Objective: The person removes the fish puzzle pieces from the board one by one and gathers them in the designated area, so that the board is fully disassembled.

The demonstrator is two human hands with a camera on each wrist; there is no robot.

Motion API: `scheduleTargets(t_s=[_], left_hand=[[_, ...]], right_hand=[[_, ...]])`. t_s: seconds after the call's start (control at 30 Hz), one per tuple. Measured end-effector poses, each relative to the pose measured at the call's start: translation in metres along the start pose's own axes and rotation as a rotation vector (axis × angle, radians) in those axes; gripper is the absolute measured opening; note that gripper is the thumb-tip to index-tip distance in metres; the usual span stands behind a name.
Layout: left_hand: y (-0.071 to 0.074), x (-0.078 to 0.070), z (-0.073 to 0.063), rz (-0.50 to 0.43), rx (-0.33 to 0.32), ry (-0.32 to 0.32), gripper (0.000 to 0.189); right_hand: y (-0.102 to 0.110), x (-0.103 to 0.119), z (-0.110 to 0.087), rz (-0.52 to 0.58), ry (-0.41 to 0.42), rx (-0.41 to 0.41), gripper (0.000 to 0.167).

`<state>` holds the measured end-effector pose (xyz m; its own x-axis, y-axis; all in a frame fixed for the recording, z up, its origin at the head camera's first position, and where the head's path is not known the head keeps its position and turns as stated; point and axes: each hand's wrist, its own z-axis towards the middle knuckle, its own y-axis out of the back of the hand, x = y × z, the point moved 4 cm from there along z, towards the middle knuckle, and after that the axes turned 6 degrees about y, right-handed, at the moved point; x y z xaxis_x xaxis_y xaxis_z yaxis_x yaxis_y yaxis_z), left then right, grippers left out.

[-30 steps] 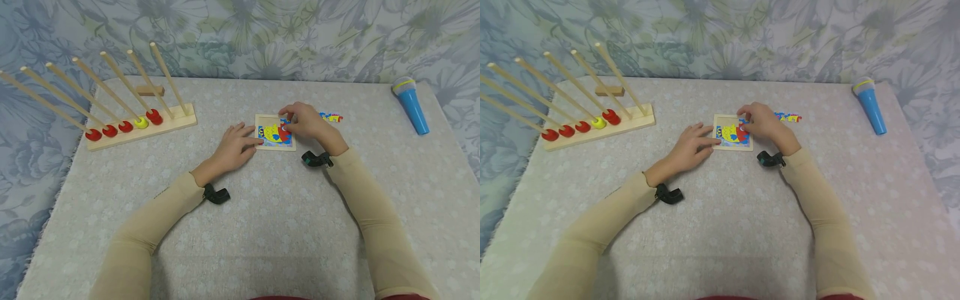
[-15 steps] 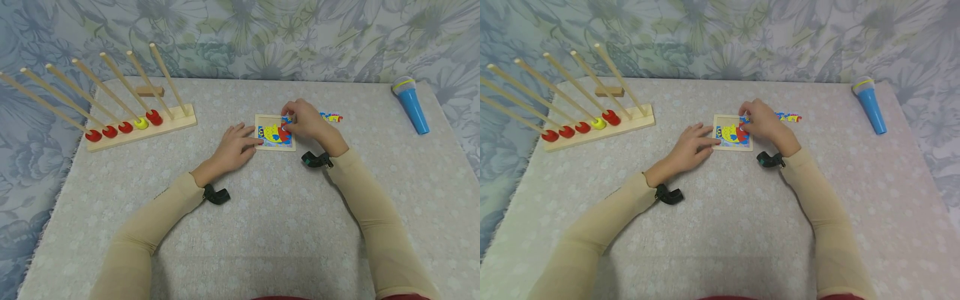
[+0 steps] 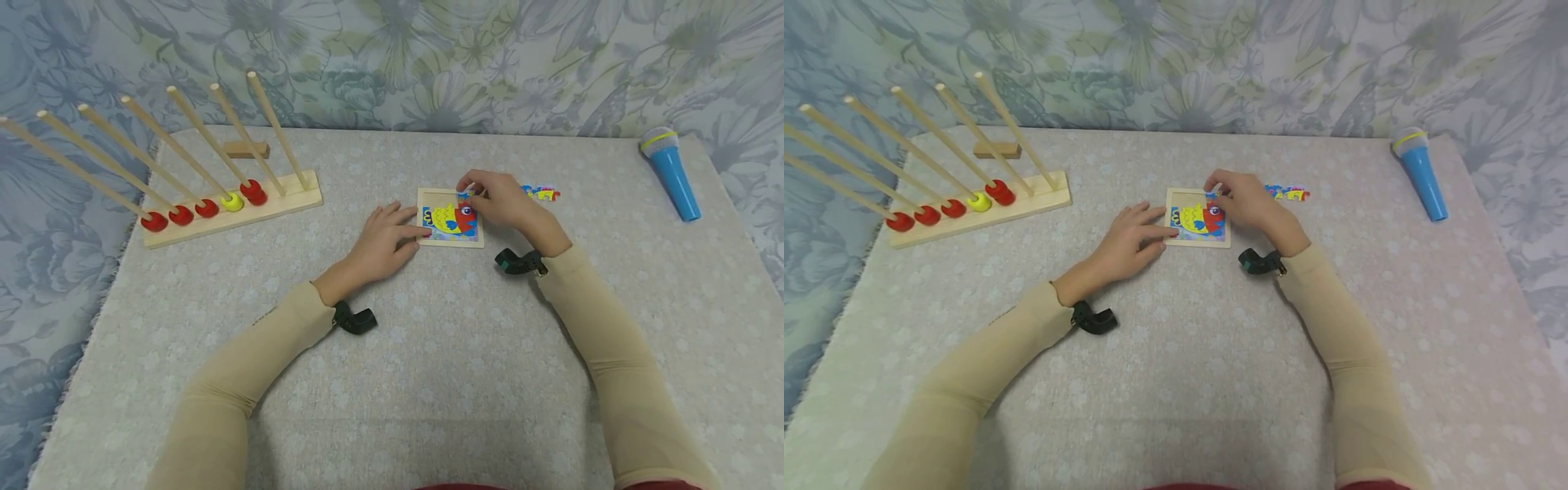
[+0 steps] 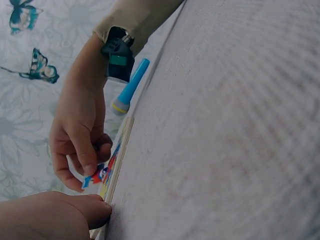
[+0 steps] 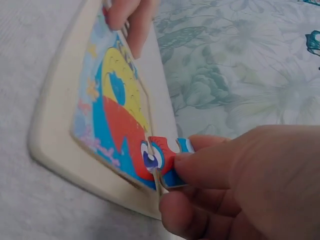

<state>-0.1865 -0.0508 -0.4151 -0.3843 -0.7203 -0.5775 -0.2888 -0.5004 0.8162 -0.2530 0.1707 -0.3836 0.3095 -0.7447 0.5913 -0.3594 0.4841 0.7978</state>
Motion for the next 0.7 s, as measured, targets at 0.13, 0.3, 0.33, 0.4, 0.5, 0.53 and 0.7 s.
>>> scheduleTargets(t_s=[0.13, 0.3, 0.33, 0.4, 0.5, 0.53, 0.7], left_hand=[[-0.002, 0.0, -0.001, 0.002, -0.002, -0.005, 0.034], [-0.003, 0.003, -0.001, 0.015, -0.008, 0.002, 0.035], [-0.002, 0.004, -0.001, 0.016, -0.01, 0.003, 0.035], [-0.002, 0.005, -0.001, 0.017, -0.014, 0.006, 0.035], [-0.001, 0.004, -0.001, 0.009, -0.015, 0.002, 0.035], [-0.002, 0.004, 0.0, 0.008, -0.014, 0.001, 0.035], [-0.002, 0.002, 0.001, 0.007, -0.014, -0.007, 0.034]], right_hand=[[0.012, -0.007, -0.006, 0.046, -0.024, -0.046, 0.025], [0.014, -0.018, -0.008, 0.117, -0.062, -0.052, 0.024], [0.012, -0.019, -0.007, 0.129, -0.06, -0.039, 0.024], [0.008, -0.02, -0.004, 0.139, -0.05, -0.021, 0.024], [0.005, -0.018, -0.001, 0.132, -0.031, -0.025, 0.022], [0.005, -0.017, -0.001, 0.13, -0.028, -0.026, 0.022], [0.002, -0.013, -0.004, 0.136, -0.039, -0.008, 0.021]])
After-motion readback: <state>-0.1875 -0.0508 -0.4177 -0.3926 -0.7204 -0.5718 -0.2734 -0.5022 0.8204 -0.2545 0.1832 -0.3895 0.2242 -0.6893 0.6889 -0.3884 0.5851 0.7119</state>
